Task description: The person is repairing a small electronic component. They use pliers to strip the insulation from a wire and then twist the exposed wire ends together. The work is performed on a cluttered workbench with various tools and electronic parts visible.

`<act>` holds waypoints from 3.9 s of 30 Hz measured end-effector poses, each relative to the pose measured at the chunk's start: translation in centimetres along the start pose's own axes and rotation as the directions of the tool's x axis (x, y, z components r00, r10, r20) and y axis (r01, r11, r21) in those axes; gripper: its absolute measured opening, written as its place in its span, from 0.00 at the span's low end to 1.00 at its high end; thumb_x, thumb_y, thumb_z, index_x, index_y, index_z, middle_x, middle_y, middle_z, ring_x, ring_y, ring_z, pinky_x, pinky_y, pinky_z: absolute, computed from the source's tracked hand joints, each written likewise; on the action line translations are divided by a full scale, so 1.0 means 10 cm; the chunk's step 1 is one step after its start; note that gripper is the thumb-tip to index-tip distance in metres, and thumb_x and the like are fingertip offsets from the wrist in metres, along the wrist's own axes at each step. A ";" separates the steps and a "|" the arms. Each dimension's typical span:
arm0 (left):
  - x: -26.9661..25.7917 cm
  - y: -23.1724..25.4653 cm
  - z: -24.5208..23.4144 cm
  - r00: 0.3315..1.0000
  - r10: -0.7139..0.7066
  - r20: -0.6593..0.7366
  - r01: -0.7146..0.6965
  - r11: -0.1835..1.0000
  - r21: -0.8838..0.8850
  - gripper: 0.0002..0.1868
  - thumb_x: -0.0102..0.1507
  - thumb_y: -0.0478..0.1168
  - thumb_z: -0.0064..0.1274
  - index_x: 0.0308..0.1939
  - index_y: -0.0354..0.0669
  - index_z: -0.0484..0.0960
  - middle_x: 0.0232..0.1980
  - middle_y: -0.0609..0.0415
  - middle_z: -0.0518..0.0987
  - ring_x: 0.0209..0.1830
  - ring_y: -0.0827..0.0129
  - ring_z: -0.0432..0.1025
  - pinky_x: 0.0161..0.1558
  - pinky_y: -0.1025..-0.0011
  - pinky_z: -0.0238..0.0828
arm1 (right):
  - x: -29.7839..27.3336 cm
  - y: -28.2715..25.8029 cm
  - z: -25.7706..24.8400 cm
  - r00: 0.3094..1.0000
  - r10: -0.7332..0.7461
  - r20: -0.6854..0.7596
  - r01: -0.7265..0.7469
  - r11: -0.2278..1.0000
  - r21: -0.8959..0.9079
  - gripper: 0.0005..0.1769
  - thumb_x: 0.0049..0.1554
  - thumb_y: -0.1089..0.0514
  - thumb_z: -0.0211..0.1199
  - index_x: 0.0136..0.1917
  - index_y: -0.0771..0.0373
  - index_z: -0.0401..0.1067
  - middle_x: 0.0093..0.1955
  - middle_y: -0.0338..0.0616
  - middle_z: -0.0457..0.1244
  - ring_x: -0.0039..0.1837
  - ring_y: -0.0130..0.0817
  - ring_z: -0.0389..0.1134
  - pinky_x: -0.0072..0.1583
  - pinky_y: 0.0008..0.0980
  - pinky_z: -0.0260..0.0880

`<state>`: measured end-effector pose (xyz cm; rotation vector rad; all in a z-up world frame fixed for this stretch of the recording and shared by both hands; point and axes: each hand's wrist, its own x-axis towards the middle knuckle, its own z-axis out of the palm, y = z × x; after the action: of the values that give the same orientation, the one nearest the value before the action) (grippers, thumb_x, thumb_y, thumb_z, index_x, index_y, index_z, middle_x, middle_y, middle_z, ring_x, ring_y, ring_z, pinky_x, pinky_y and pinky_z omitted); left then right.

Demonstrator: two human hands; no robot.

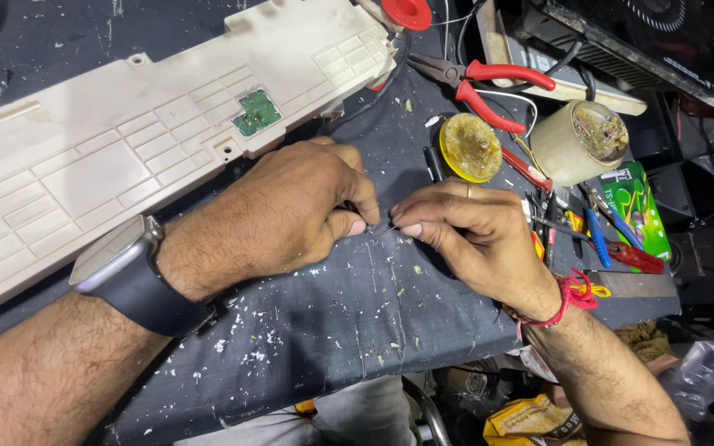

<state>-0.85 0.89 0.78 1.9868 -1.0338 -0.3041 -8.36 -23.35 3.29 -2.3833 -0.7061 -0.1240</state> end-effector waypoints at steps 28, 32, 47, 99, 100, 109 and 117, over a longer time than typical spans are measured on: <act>0.00 -0.04 0.05 0.998 0.053 -0.046 -0.053 0.998 0.015 0.08 0.58 0.39 0.60 0.41 0.47 0.87 0.36 0.56 0.79 0.45 0.62 0.74 0.49 0.59 0.71 | 0.08 0.08 0.11 0.999 -0.030 -0.023 0.029 0.997 -0.072 0.06 0.57 0.68 0.71 0.48 0.64 0.80 0.48 0.42 0.69 0.51 0.29 0.72 0.52 0.27 0.74; -0.01 -0.04 0.04 0.996 0.073 -0.054 -0.072 0.997 0.021 0.05 0.57 0.40 0.61 0.36 0.47 0.87 0.34 0.56 0.79 0.43 0.61 0.74 0.45 0.57 0.70 | 0.07 0.09 0.11 1.000 -0.011 -0.029 0.010 0.999 -0.034 0.06 0.56 0.67 0.71 0.48 0.64 0.79 0.49 0.43 0.69 0.51 0.29 0.71 0.52 0.27 0.74; 0.00 -0.09 0.06 0.987 0.148 -0.064 -0.144 0.988 0.056 0.05 0.59 0.40 0.60 0.29 0.45 0.84 0.32 0.57 0.77 0.41 0.61 0.73 0.42 0.57 0.69 | 0.10 0.12 0.09 0.996 -0.084 0.026 0.085 0.996 -0.023 0.06 0.57 0.66 0.70 0.50 0.64 0.79 0.47 0.41 0.70 0.50 0.32 0.70 0.53 0.30 0.71; 0.09 -0.03 0.05 0.986 0.163 -0.013 -0.158 0.970 0.186 0.09 0.47 0.31 0.57 0.30 0.45 0.85 0.33 0.57 0.80 0.40 0.59 0.76 0.35 0.55 0.72 | 0.13 0.10 0.05 0.955 -0.294 0.039 0.295 0.927 -0.231 0.12 0.51 0.74 0.71 0.48 0.64 0.79 0.38 0.40 0.62 0.43 0.35 0.66 0.47 0.34 0.67; 0.08 -0.04 0.07 0.985 0.170 -0.019 -0.164 0.971 0.174 0.08 0.48 0.31 0.58 0.30 0.45 0.85 0.33 0.57 0.80 0.40 0.59 0.76 0.35 0.55 0.72 | 0.12 0.09 0.05 0.951 -0.307 0.045 0.309 0.921 -0.236 0.13 0.51 0.75 0.70 0.48 0.64 0.79 0.39 0.41 0.64 0.44 0.36 0.66 0.47 0.34 0.67; 0.08 -0.13 0.09 0.965 0.253 -0.069 -0.240 0.958 0.155 0.05 0.48 0.32 0.58 0.27 0.43 0.85 0.32 0.55 0.81 0.40 0.57 0.77 0.37 0.55 0.73 | 0.18 0.04 0.05 0.936 -0.340 0.097 0.353 0.912 -0.210 0.14 0.49 0.77 0.66 0.48 0.66 0.78 0.39 0.42 0.64 0.44 0.37 0.66 0.47 0.34 0.67; 0.09 -0.08 0.07 0.979 0.195 -0.051 -0.185 0.971 0.154 0.08 0.46 0.30 0.58 0.29 0.43 0.85 0.31 0.54 0.82 0.38 0.57 0.78 0.35 0.56 0.73 | 0.25 0.03 0.04 0.919 -0.362 0.154 0.386 0.906 -0.174 0.14 0.50 0.78 0.67 0.47 0.67 0.78 0.39 0.42 0.63 0.43 0.36 0.64 0.45 0.34 0.65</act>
<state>-0.18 0.03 -0.15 1.9951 -1.2245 -0.0585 -6.13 -22.18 3.46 -2.4299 -1.2607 -0.2264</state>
